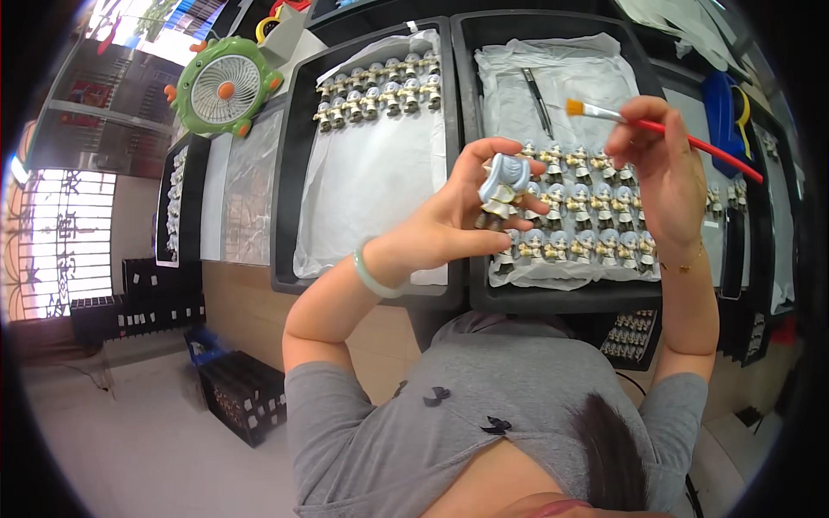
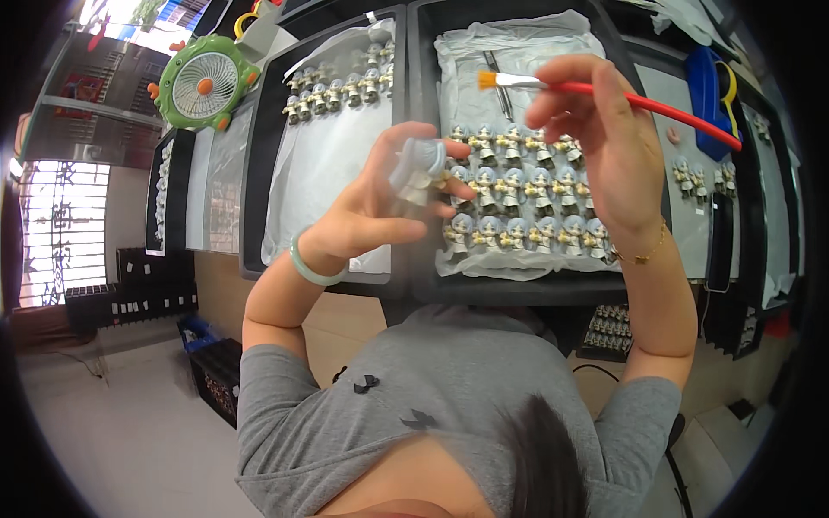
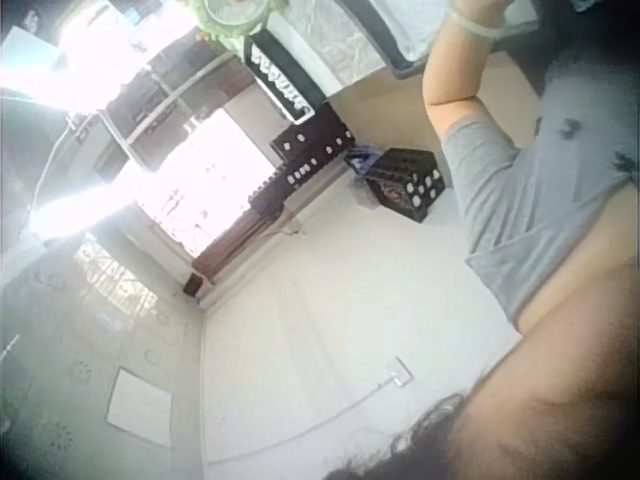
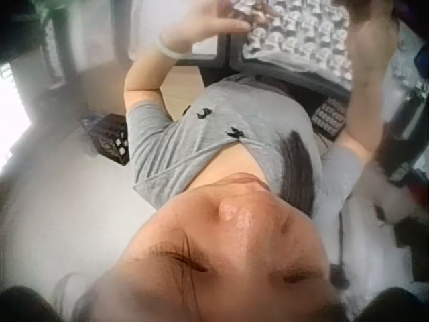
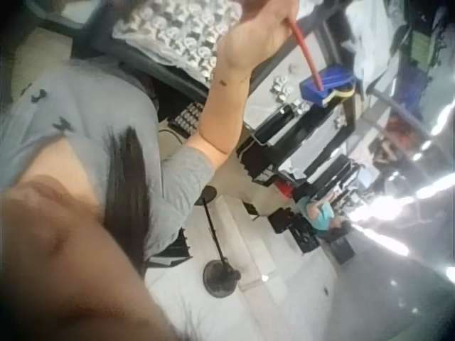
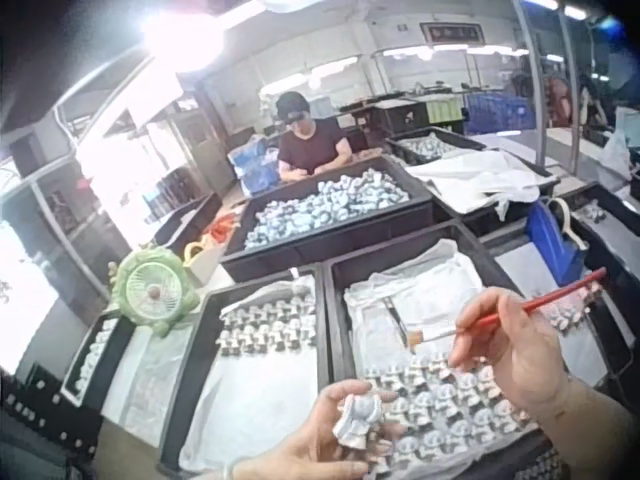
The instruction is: The person sits at a workbench and paints small figurines. They use a red paintbrush to apply gold paint to the figurines' details and a black craft knife to scrape or refine specific areas. The person handles the figurines one by one, picking them up from a tray, working on them, and placing them back.
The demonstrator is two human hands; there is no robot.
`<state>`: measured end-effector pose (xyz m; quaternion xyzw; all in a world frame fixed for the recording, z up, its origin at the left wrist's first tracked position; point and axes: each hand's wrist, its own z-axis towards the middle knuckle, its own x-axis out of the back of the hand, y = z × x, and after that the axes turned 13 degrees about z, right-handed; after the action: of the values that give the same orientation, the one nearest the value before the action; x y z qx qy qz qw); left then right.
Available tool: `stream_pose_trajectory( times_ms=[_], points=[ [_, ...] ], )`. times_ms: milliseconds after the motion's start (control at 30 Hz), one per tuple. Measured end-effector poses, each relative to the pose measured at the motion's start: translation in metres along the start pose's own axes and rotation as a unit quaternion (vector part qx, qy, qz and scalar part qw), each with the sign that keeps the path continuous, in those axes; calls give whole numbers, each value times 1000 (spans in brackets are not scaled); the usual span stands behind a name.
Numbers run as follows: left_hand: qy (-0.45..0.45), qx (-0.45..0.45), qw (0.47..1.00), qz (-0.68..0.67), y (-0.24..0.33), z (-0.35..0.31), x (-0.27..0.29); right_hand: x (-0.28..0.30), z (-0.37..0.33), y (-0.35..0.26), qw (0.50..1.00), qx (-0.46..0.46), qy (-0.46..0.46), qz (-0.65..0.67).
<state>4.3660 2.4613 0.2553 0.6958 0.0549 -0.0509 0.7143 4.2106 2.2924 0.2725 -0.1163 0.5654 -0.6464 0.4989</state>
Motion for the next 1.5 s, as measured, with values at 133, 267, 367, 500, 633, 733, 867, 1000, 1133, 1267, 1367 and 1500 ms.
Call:
stream_pose_trajectory(
  times_ms=[133,267,367,500,633,733,867,1000,1133,1267,1367,1500],
  points=[
    [1,-18,1000,14,-11,3,4,17,0,8,999,-22,40,-7],
    [17,5,999,-40,-14,-1,7,20,0,10,999,-24,29,3],
    [14,20,997,-76,-14,-4,7,16,-2,9,1000,-20,12,-11],
    [6,15,997,-76,-18,-4,6,14,-5,9,999,-28,7,-22],
    [18,-51,993,101,-26,-4,5,14,-6,11,999,-30,-5,-37],
    [41,-79,961,261,-28,-6,3,13,-5,13,998,-39,-5,-45],
    [98,-125,897,412,-26,-7,1,10,-6,14,998,-54,-5,-43],
    [123,-106,861,482,-24,-6,-1,9,-8,18,997,-61,-14,-46],
    [124,-104,832,530,-26,-6,0,8,-11,20,994,-84,-55,-39],
    [132,-105,824,541,-27,-6,-1,2,-15,23,987,-95,-125,-19],
    [126,-95,822,548,-25,-6,-1,-5,-17,24,978,-58,-194,-47],
    [104,-85,833,537,-23,-6,0,-4,-16,16,949,-49,-242,-196]
  ],
)
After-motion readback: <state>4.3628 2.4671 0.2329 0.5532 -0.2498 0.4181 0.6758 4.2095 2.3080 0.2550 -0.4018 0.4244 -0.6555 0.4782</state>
